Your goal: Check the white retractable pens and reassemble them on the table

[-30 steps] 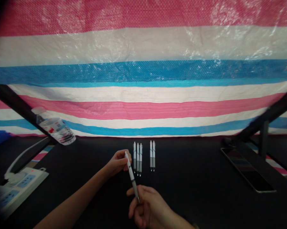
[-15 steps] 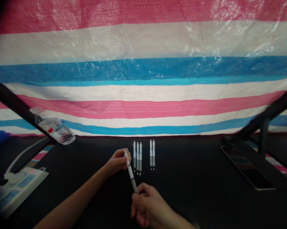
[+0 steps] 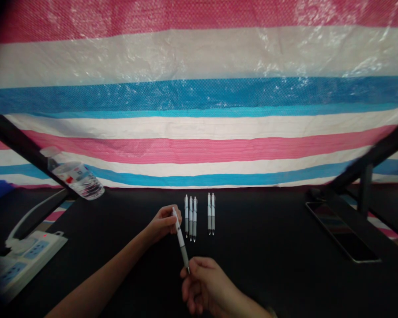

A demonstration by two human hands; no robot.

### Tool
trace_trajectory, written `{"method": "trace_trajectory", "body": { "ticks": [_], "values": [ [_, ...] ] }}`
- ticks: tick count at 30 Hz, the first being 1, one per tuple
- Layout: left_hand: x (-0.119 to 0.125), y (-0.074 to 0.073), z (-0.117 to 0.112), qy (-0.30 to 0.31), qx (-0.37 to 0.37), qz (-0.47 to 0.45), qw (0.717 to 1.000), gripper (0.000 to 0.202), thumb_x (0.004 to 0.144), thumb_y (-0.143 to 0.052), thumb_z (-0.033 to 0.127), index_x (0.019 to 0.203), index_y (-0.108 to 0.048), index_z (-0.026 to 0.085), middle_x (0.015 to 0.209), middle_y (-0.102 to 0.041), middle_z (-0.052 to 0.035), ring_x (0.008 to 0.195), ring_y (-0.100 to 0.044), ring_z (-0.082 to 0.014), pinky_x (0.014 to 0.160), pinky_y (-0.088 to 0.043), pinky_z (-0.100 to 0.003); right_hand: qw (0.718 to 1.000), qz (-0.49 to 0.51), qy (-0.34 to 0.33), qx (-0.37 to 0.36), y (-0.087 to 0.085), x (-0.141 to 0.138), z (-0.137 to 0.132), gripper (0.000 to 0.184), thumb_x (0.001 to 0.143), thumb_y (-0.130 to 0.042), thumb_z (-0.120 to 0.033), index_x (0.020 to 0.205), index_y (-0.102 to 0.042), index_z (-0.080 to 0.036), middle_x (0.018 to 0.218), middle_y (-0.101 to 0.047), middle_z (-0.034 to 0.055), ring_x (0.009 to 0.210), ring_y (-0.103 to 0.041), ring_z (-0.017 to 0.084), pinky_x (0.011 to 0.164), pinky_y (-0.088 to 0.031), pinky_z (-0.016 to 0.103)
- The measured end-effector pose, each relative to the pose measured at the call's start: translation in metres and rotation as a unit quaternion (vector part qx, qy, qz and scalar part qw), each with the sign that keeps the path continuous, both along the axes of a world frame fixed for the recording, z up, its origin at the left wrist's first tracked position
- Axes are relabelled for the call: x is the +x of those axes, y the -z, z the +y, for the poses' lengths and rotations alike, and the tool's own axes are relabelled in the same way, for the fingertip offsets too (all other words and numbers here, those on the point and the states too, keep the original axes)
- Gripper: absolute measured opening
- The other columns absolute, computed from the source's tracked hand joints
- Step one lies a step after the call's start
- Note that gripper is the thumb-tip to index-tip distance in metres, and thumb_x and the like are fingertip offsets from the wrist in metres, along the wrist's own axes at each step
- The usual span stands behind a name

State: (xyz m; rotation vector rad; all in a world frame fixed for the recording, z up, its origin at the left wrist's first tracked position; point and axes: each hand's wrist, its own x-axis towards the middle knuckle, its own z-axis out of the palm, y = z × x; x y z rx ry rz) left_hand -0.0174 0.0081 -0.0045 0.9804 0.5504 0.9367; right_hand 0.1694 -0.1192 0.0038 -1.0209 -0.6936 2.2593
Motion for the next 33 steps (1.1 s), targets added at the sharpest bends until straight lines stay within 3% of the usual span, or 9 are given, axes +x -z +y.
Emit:
{"method": "trace_trajectory", "body": {
  "ticks": [2,5,9,17,22,28,31,33],
  "values": [
    [0.000,0.000,0.000,0.000,0.001,-0.001,1.000,0.036,0.067,-0.087,0.038,0.068,-0.063,0.012,0.054,-0.063,-0.0003,0.039,-0.051,-0.0071,0.039,-0.035,-0.018,1.000,0.006,0.000,-0.003,-0.002,0.000,0.000,0.058,0.077,-0.062,-0.070,0.094,-0.054,-0.015,0.062,-0.066,0.0010,0.039,-0.058,0.010,0.033,-0.026,0.016],
    [0.000,0.001,0.001,0.001,0.004,-0.003,1.000,0.035,0.068,-0.087,0.038,0.069,-0.064,0.012,0.055,-0.063,-0.0004,0.040,-0.051,-0.0071,0.040,-0.035,-0.018,1.000,-0.014,0.001,0.008,-0.005,0.001,0.000,0.052,0.078,-0.066,-0.065,0.094,-0.049,-0.018,0.067,-0.068,-0.0002,0.037,-0.058,0.009,0.032,-0.023,0.015],
    [0.000,0.004,0.002,0.009,0.008,-0.005,1.000,0.035,0.068,-0.087,0.039,0.070,-0.065,0.012,0.053,-0.062,0.0002,0.039,-0.051,-0.0072,0.040,-0.037,-0.017,0.999,-0.035,-0.001,0.029,-0.003,0.002,0.001,0.052,0.074,-0.073,-0.063,0.083,-0.045,-0.020,0.059,-0.065,-0.0031,0.032,-0.051,0.006,0.031,-0.020,0.014],
    [0.000,0.002,0.001,0.023,0.018,-0.010,1.000,0.034,0.072,-0.085,0.039,0.075,-0.066,0.011,0.058,-0.063,-0.0008,0.044,-0.052,-0.0073,0.044,-0.038,-0.017,0.999,-0.033,0.013,0.027,-0.006,0.001,0.003,0.052,0.069,-0.074,-0.064,0.072,-0.053,-0.016,0.051,-0.064,0.0008,0.031,-0.047,0.006,0.030,-0.020,0.015],
    [0.006,-0.006,-0.004,0.021,0.035,-0.027,0.999,0.034,0.068,-0.088,0.036,0.077,-0.065,0.013,0.071,-0.065,-0.0017,0.058,-0.059,-0.0109,0.053,-0.046,-0.020,0.998,-0.044,0.031,0.045,-0.004,0.004,0.006,0.052,0.075,-0.073,-0.062,0.082,-0.062,-0.012,0.055,-0.064,0.0015,0.035,-0.052,0.006,0.032,-0.023,0.015],
    [0.007,-0.010,-0.006,0.009,0.007,-0.036,0.999,0.029,0.074,-0.085,0.031,0.085,-0.065,0.014,0.082,-0.070,-0.0055,0.073,-0.070,-0.0204,0.067,-0.056,-0.032,0.994,-0.058,0.034,0.084,0.001,0.009,0.015,0.056,0.077,-0.071,-0.062,0.098,-0.064,-0.010,0.063,-0.067,0.0022,0.039,-0.057,0.009,0.034,-0.032,0.015],
    [0.006,-0.007,-0.004,-0.019,0.000,-0.038,0.999,0.027,0.075,-0.084,0.029,0.088,-0.065,0.015,0.080,-0.069,-0.0040,0.070,-0.068,-0.0170,0.065,-0.056,-0.028,0.988,-0.094,0.042,0.118,-0.001,0.012,0.022,0.061,0.075,-0.070,-0.065,0.101,-0.063,-0.010,0.062,-0.066,0.0016,0.039,-0.058,0.011,0.034,-0.035,0.016],
    [0.005,-0.007,-0.004,-0.030,-0.002,-0.040,0.999,0.032,0.077,-0.082,0.027,0.103,-0.065,0.018,0.079,-0.068,-0.0019,0.066,-0.066,-0.0137,0.062,-0.055,-0.024,0.981,-0.117,0.053,0.145,-0.002,0.013,0.026,0.063,0.073,-0.070,-0.066,0.100,-0.062,-0.010,0.061,-0.066,0.0011,0.039,-0.059,0.011,0.034,-0.036,0.017]
  ]
}}
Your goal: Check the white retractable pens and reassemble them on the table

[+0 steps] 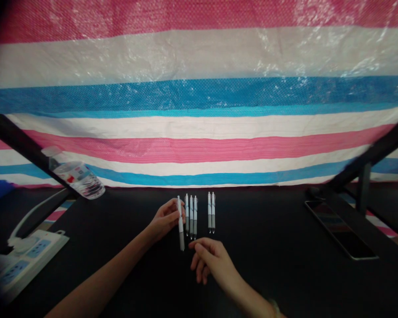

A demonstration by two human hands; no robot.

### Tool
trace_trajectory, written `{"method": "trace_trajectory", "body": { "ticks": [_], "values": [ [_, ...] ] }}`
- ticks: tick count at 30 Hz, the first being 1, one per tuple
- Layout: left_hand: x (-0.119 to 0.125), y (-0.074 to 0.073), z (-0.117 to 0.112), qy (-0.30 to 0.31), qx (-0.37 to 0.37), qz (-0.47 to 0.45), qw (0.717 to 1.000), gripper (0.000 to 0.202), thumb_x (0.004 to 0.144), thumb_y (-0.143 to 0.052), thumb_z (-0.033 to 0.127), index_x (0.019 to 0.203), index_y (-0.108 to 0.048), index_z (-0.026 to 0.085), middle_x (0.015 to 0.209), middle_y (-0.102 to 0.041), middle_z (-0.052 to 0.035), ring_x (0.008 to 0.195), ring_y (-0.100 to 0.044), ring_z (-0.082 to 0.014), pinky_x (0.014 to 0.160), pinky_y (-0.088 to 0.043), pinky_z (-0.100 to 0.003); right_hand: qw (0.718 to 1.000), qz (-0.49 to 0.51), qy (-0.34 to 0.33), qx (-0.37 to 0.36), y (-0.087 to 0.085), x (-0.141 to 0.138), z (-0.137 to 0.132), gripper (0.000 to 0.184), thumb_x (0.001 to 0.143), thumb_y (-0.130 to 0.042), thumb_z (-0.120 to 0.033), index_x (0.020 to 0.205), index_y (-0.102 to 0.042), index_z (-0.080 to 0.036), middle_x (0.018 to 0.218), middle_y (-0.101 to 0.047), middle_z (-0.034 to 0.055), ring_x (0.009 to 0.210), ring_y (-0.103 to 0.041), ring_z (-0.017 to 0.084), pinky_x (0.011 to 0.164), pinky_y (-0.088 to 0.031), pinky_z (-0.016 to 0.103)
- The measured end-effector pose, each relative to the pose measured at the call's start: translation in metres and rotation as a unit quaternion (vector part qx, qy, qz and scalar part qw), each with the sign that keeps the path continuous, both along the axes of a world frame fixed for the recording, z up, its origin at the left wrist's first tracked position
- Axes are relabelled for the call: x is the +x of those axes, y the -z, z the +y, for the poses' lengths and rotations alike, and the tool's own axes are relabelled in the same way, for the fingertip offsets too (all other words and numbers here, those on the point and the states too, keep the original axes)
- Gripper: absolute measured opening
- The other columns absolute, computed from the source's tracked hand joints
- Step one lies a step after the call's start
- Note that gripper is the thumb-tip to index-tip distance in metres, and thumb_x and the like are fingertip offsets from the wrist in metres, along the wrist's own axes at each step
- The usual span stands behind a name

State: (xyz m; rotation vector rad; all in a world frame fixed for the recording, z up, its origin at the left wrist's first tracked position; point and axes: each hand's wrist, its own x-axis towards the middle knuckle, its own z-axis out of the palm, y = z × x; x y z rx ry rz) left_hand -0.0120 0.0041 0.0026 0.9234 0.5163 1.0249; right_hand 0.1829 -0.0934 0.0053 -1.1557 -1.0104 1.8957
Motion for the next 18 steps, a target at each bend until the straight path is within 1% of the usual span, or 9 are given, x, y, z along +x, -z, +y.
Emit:
{"method": "trace_trajectory", "body": {
  "ticks": [2,3,4,5,8,10,15,18],
  "values": [
    [0.0001,-0.0010,-0.0009,-0.008,-0.004,0.003,1.000,0.052,0.078,-0.081,0.025,0.123,-0.058,0.024,0.081,-0.069,-0.0007,0.064,-0.065,-0.0127,0.060,-0.054,-0.024,1.000,-0.011,0.008,0.012,0.0001,0.0013,0.0029,0.063,0.073,-0.070,-0.067,0.099,-0.063,-0.010,0.061,-0.066,0.0007,0.039,-0.059,0.011,0.034,-0.037,0.017],
    [0.0002,-0.0018,-0.0015,-0.012,-0.006,0.007,1.000,0.060,0.077,-0.081,0.025,0.130,-0.053,0.026,0.081,-0.070,-0.0008,0.063,-0.065,-0.0131,0.059,-0.054,-0.024,1.000,-0.013,0.009,0.014,0.0004,0.0017,0.0038,0.062,0.073,-0.070,-0.067,0.098,-0.063,-0.011,0.061,-0.065,0.0005,0.039,-0.058,0.011,0.034,-0.036,0.017],
    [0.0003,-0.0026,-0.0020,-0.017,-0.008,0.014,1.000,0.063,0.077,-0.081,0.025,0.132,-0.051,0.027,0.082,-0.070,-0.0011,0.063,-0.066,-0.0137,0.059,-0.054,-0.025,1.000,-0.013,0.009,0.013,0.0009,0.0019,0.0044,0.062,0.073,-0.070,-0.066,0.098,-0.063,-0.011,0.061,-0.065,0.0004,0.039,-0.058,0.011,0.034,-0.036,0.017],
    [0.0004,-0.0032,-0.0023,-0.021,-0.010,0.022,0.999,0.061,0.077,-0.081,0.025,0.130,-0.051,0.027,0.081,-0.070,-0.0015,0.063,-0.066,-0.0145,0.059,-0.055,-0.025,1.000,-0.012,0.008,0.013,0.0013,0.0020,0.0045,0.061,0.072,-0.070,-0.066,0.097,-0.063,-0.011,0.060,-0.065,0.0003,0.039,-0.058,0.011,0.033,-0.036,0.017],
    [0.0006,-0.0045,-0.0018,-0.042,-0.014,0.041,0.998,0.047,0.075,-0.082,0.026,0.115,-0.058,0.023,0.078,-0.071,-0.0016,0.062,-0.067,-0.0157,0.057,-0.055,-0.026,1.000,-0.010,0.003,0.014,0.0018,0.0018,0.0038,0.058,0.073,-0.070,-0.065,0.095,-0.063,-0.011,0.060,-0.065,0.0000,0.038,-0.057,0.010,0.033,-0.035,0.017],
    [0.0008,-0.0052,-0.0010,-0.059,-0.017,0.046,0.997,0.044,0.074,-0.083,0.026,0.111,-0.059,0.022,0.078,-0.071,-0.0013,0.062,-0.067,-0.0153,0.056,-0.055,-0.025,1.000,-0.009,0.004,0.017,0.0010,0.0018,0.0031,0.056,0.073,-0.069,-0.064,0.093,-0.063,-0.012,0.060,-0.065,0.0001,0.038,-0.057,0.010,0.034,-0.034,0.017],
    [0.0021,-0.0071,-0.0009,-0.079,-0.023,0.039,0.996,0.051,0.074,-0.083,0.026,0.118,-0.058,0.022,0.078,-0.070,-0.0002,0.063,-0.067,-0.0133,0.059,-0.055,-0.024,1.000,-0.009,0.006,0.016,-0.0010,0.0022,0.0026,0.052,0.075,-0.069,-0.060,0.093,-0.063,-0.012,0.061,-0.066,0.0003,0.040,-0.057,0.010,0.035,-0.034,0.017],
    [0.0025,-0.0068,-0.0014,-0.086,-0.019,0.047,0.995,0.050,0.073,-0.084,0.027,0.114,-0.057,0.022,0.078,-0.071,-0.0008,0.064,-0.068,-0.0145,0.059,-0.055,-0.025,1.000,-0.011,0.003,0.016,0.0000,0.0023,0.0030,0.050,0.076,-0.068,-0.059,0.093,-0.063,-0.012,0.061,-0.065,0.0001,0.040,-0.057,0.010,0.035,-0.034,0.017]
  ]
}}
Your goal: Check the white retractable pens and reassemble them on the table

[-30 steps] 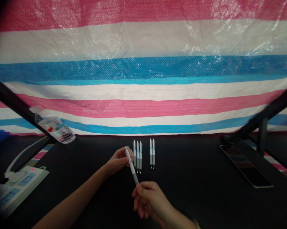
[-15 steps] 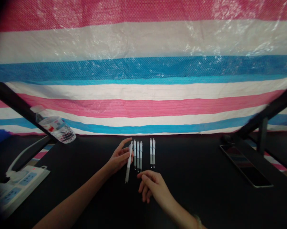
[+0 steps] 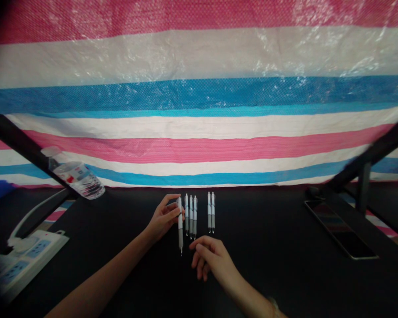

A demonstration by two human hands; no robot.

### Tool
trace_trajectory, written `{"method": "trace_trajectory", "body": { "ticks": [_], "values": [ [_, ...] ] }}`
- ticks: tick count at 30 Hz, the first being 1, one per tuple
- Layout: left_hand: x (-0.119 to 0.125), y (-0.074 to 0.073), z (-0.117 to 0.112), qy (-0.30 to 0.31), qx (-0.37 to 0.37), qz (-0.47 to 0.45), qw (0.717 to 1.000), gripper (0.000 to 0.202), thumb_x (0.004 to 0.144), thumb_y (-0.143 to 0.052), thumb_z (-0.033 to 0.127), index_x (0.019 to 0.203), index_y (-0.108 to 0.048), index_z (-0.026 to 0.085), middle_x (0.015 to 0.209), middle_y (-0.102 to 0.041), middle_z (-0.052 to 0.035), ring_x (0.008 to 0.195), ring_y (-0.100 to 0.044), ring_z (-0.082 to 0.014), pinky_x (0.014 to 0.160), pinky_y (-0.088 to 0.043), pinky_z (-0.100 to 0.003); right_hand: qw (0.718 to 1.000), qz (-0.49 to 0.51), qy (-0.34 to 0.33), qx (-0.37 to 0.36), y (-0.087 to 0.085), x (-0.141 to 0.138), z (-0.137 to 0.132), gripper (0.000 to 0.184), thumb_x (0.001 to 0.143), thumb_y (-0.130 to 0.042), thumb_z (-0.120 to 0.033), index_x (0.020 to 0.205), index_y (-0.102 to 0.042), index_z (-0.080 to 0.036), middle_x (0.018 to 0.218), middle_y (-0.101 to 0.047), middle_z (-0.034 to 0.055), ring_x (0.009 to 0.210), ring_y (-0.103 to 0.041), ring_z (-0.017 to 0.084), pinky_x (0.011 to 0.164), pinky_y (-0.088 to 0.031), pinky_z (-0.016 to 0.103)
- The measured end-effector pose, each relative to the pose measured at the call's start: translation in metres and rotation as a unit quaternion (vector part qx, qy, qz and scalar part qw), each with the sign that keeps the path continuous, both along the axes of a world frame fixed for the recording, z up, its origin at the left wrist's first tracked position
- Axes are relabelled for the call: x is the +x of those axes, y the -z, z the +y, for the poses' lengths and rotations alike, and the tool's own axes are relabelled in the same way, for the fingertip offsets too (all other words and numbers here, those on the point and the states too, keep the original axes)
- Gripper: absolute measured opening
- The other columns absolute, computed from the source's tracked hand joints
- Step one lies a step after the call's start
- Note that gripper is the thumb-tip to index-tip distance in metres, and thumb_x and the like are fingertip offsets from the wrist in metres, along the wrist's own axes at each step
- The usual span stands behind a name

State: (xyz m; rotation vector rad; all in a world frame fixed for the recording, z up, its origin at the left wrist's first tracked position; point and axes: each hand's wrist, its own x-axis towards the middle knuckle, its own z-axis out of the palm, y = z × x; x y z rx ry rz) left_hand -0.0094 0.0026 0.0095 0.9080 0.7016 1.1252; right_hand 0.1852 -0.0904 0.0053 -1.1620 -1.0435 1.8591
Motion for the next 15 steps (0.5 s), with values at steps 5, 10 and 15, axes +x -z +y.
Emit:
{"method": "trace_trajectory", "body": {
  "ticks": [5,10,15],
  "values": [
    [-0.0003,0.0019,0.0001,-0.006,-0.002,0.013,1.000,0.048,0.071,-0.085,0.028,0.109,-0.057,0.021,0.079,-0.073,-0.0018,0.064,-0.069,-0.0152,0.060,-0.056,-0.026,1.000,0.001,-0.005,0.004,0.0014,0.0002,0.0001,0.049,0.076,-0.068,-0.058,0.092,-0.063,-0.013,0.061,-0.065,0.0002,0.040,-0.056,0.010,0.035,-0.034,0.018],
    [0.0010,0.0008,-0.0003,-0.006,-0.004,-0.007,1.000,0.054,0.073,-0.084,0.026,0.119,-0.055,0.024,0.077,-0.069,0.0019,0.067,-0.067,-0.0138,0.064,-0.055,-0.025,1.000,0.000,-0.005,0.006,-0.0017,0.0005,-0.0010,0.047,0.077,-0.068,-0.058,0.092,-0.063,-0.013,0.062,-0.065,0.0001,0.041,-0.057,0.010,0.036,-0.034,0.018],
    [0.0011,0.0016,-0.0002,-0.011,-0.002,-0.006,1.000,0.048,0.073,-0.084,0.026,0.113,-0.057,0.023,0.078,-0.068,0.0012,0.071,-0.067,-0.0145,0.067,-0.056,-0.027,1.000,-0.001,-0.004,0.007,-0.0012,0.0003,-0.0008,0.047,0.077,-0.067,-0.058,0.092,-0.063,-0.013,0.062,-0.065,-0.0002,0.041,-0.056,0.010,0.036,-0.034,0.017]
  ]
}}
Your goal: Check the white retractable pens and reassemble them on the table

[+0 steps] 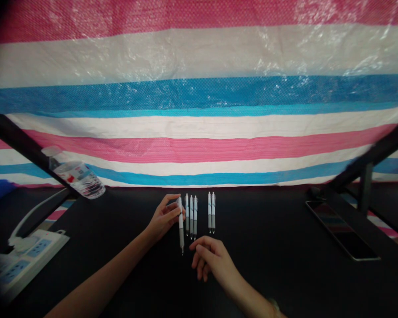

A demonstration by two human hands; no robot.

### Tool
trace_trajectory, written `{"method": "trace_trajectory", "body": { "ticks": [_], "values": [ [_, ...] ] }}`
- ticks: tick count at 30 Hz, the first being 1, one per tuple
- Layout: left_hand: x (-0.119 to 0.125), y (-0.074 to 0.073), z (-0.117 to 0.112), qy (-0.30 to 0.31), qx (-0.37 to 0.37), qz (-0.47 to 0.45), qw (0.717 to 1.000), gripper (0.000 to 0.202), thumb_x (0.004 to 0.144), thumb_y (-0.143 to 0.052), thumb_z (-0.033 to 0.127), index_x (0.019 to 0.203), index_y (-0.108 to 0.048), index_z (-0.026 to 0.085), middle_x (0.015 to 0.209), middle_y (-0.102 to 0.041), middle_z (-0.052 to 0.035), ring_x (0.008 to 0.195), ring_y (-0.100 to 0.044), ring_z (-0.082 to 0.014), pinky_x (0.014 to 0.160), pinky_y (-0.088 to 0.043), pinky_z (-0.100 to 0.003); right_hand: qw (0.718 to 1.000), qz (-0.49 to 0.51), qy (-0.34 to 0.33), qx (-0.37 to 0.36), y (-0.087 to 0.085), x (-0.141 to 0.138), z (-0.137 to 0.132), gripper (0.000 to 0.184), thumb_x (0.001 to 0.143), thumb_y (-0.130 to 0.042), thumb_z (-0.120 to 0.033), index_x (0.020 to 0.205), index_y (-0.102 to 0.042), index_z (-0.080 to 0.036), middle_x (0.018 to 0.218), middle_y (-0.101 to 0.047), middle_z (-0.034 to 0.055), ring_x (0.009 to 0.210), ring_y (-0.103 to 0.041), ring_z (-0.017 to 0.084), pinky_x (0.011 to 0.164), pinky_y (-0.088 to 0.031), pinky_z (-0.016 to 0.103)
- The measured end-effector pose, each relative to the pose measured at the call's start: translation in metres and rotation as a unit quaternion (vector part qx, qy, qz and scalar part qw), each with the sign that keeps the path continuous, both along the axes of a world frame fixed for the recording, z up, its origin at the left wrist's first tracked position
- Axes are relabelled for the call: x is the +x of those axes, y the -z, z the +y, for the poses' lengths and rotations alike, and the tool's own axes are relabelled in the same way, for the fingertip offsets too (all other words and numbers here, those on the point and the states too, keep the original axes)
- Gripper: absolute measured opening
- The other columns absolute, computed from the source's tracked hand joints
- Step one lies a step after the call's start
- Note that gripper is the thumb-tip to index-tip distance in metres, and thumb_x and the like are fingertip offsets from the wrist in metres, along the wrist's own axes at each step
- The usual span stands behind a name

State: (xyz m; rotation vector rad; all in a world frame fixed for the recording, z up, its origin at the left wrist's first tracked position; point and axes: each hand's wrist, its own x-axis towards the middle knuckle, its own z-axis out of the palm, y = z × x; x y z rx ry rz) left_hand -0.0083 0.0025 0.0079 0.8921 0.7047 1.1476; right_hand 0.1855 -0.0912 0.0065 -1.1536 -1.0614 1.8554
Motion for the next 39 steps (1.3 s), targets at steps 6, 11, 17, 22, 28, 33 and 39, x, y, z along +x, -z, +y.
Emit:
{"method": "trace_trajectory", "body": {
  "ticks": [6,11,17,22,28,33,39],
  "values": [
    [0.000,0.001,0.001,0.001,-0.002,-0.008,1.000,0.050,0.074,-0.083,0.025,0.117,-0.058,0.024,0.081,-0.068,0.0009,0.074,-0.067,-0.0144,0.069,-0.056,-0.026,1.000,-0.003,-0.007,-0.001,0.003,0.000,0.000,0.047,0.078,-0.066,-0.057,0.094,-0.062,-0.013,0.063,-0.065,0.0007,0.042,-0.057,0.011,0.037,-0.033,0.019],
    [-0.001,0.002,0.000,-0.007,0.005,0.002,1.000,0.046,0.073,-0.084,0.026,0.112,-0.058,0.022,0.079,-0.069,0.0004,0.074,-0.068,-0.0158,0.068,-0.057,-0.029,1.000,-0.001,-0.008,0.003,0.003,0.000,0.000,0.047,0.078,-0.066,-0.057,0.094,-0.063,-0.013,0.063,-0.065,0.0008,0.042,-0.057,0.011,0.037,-0.034,0.019],
    [-0.001,0.004,0.002,-0.036,0.025,0.046,0.998,0.048,0.075,-0.081,0.028,0.116,-0.058,0.023,0.080,-0.068,0.0004,0.075,-0.069,-0.0171,0.067,-0.058,-0.028,1.000,0.001,-0.005,0.002,0.003,0.000,0.001,0.047,0.076,-0.067,-0.058,0.092,-0.063,-0.014,0.061,-0.065,0.0000,0.041,-0.056,0.010,0.036,-0.034,0.018],
    [0.000,0.009,0.004,-0.127,0.093,0.153,0.976,0.058,0.074,-0.081,0.029,0.128,-0.060,0.024,0.088,-0.061,0.0022,0.072,-0.064,-0.0134,0.063,-0.057,-0.024,1.000,-0.002,-0.003,0.000,0.001,0.000,0.000,0.046,0.076,-0.067,-0.057,0.092,-0.063,-0.013,0.062,-0.065,0.0003,0.041,-0.056,0.010,0.036,-0.034,0.018],
    [0.001,0.015,0.005,-0.183,0.147,0.234,0.944,0.050,0.082,-0.073,0.031,0.130,-0.060,0.023,0.084,-0.061,0.0015,0.075,-0.065,-0.0154,0.066,-0.059,-0.027,1.000,-0.005,-0.002,0.005,0.000,0.000,0.000,0.047,0.076,-0.067,-0.057,0.091,-0.063,-0.013,0.061,-0.065,0.0007,0.041,-0.056,0.010,0.036,-0.034,0.018],
    [0.001,0.015,0.006,-0.157,0.139,0.257,0.943,0.027,0.084,-0.069,0.032,0.108,-0.069,0.019,0.084,-0.066,-0.0019,0.073,-0.069,-0.0180,0.066,-0.059,-0.030,1.000,-0.007,-0.008,0.008,0.002,0.000,0.000,0.046,0.077,-0.066,-0.056,0.093,-0.062,-0.013,0.063,-0.066,0.0011,0.041,-0.056,0.011,0.037,-0.035,0.018],
    [-0.001,0.015,0.004,-0.186,0.156,0.292,0.925,0.017,0.083,-0.068,0.030,0.097,-0.071,0.020,0.079,-0.067,-0.0015,0.068,-0.064,-0.0176,0.060,-0.052,-0.026,0.997,-0.040,-0.001,0.066,0.000,0.004,0.002,0.044,0.082,-0.062,-0.057,0.095,-0.063,-0.015,0.066,-0.065,0.0013,0.044,-0.056,0.011,0.039,-0.035,0.020]
  ]
}}
